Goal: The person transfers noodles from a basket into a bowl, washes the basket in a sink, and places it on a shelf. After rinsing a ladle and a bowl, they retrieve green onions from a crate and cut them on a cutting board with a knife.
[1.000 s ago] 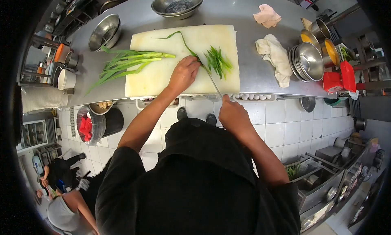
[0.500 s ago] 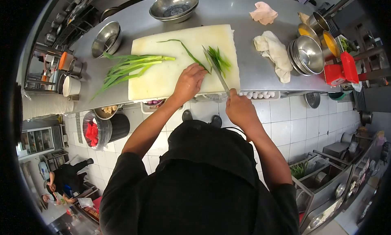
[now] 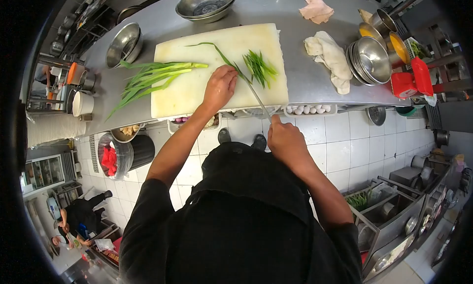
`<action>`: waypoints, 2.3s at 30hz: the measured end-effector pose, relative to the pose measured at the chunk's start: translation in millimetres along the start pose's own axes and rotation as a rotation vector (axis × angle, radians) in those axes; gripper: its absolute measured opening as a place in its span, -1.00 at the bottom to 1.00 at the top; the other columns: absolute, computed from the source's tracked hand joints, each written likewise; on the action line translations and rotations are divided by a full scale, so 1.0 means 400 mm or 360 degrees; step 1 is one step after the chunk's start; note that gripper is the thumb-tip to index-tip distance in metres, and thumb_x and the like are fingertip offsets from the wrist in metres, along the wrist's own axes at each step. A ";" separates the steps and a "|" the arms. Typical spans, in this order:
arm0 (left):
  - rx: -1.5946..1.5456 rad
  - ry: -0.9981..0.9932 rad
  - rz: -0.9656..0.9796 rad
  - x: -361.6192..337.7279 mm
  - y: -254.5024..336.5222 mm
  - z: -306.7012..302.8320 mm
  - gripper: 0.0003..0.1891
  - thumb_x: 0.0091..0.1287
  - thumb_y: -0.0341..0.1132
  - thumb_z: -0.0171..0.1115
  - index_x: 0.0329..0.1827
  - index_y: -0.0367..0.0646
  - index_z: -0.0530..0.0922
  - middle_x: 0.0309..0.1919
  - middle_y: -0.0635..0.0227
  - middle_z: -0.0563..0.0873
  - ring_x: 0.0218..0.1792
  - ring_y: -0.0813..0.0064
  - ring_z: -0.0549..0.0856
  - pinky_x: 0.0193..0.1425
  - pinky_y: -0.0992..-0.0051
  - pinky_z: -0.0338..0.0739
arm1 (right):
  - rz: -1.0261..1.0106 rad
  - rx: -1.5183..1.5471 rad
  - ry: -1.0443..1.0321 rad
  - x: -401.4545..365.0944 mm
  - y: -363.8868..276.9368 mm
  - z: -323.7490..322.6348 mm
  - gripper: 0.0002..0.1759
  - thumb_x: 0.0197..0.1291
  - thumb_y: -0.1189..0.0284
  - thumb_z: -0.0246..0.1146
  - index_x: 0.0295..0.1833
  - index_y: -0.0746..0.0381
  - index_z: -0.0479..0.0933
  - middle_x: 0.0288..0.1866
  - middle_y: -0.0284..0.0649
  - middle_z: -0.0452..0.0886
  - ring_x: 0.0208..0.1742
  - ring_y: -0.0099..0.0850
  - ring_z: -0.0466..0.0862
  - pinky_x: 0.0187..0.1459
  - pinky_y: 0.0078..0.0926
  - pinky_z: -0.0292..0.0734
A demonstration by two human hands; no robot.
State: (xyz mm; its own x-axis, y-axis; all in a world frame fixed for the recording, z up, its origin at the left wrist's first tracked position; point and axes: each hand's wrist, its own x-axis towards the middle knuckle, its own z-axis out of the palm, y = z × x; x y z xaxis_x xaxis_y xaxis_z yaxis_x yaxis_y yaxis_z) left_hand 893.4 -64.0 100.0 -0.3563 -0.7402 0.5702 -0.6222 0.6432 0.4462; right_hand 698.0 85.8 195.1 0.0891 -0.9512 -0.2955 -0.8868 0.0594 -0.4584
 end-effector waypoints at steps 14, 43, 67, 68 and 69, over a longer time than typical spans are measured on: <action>0.0036 -0.0068 0.0108 0.003 -0.013 -0.007 -0.81 0.07 -0.58 0.24 -0.23 -0.33 0.65 -0.17 0.17 0.65 -0.09 0.17 0.62 0.02 0.30 0.52 | 0.0048 -0.0061 -0.0172 0.028 -0.022 -0.026 -0.76 0.25 0.46 -0.01 -0.07 0.41 0.36 -0.41 0.28 0.60 -0.29 0.24 0.63 -0.18 0.17 0.51; -0.0030 -0.0035 0.0025 -0.003 -0.009 -0.039 -0.84 0.10 -0.58 0.27 -0.24 -0.32 0.67 -0.18 0.15 0.67 -0.14 0.14 0.65 -0.03 0.29 0.57 | -0.0056 0.0032 0.0005 0.020 -0.006 -0.014 -0.79 0.27 0.42 0.03 -0.12 0.37 0.38 -0.50 0.19 0.59 -0.38 0.20 0.62 -0.26 0.14 0.49; 0.0028 -0.0159 0.0139 0.003 -0.034 -0.035 -0.79 0.04 -0.60 0.23 -0.22 -0.33 0.64 -0.16 0.15 0.65 -0.09 0.14 0.62 0.05 0.30 0.53 | 0.0043 0.0016 -0.0134 0.161 -0.040 0.053 -0.71 0.20 0.47 0.00 -0.03 0.45 0.37 -0.28 0.32 0.61 -0.15 0.24 0.62 -0.03 0.14 0.48; 0.0026 -0.0155 0.0158 0.005 -0.036 -0.032 -0.79 0.04 -0.60 0.23 -0.22 -0.33 0.64 -0.16 0.15 0.65 -0.09 0.14 0.62 0.05 0.30 0.53 | 0.0006 0.0030 -0.0117 0.176 -0.032 0.057 -0.71 0.21 0.46 0.00 -0.02 0.43 0.37 -0.28 0.32 0.61 -0.15 0.24 0.62 -0.03 0.14 0.48; 0.0028 -0.0199 0.0147 0.004 -0.034 -0.033 -0.79 0.04 -0.60 0.23 -0.23 -0.33 0.64 -0.16 0.15 0.65 -0.09 0.14 0.62 0.05 0.30 0.53 | -0.0029 0.0045 -0.0107 0.181 -0.031 0.052 -0.71 0.21 0.46 0.00 -0.02 0.42 0.37 -0.28 0.32 0.60 -0.15 0.24 0.63 -0.03 0.14 0.48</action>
State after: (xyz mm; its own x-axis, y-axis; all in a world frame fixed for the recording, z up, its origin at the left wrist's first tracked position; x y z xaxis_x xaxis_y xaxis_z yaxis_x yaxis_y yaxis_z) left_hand 910.3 -71.3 103.9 -0.4957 -0.6975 0.5174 -0.5946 0.7068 0.3832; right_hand 724.9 22.6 161.9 0.1359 -0.9297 -0.3422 -0.8718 0.0519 -0.4871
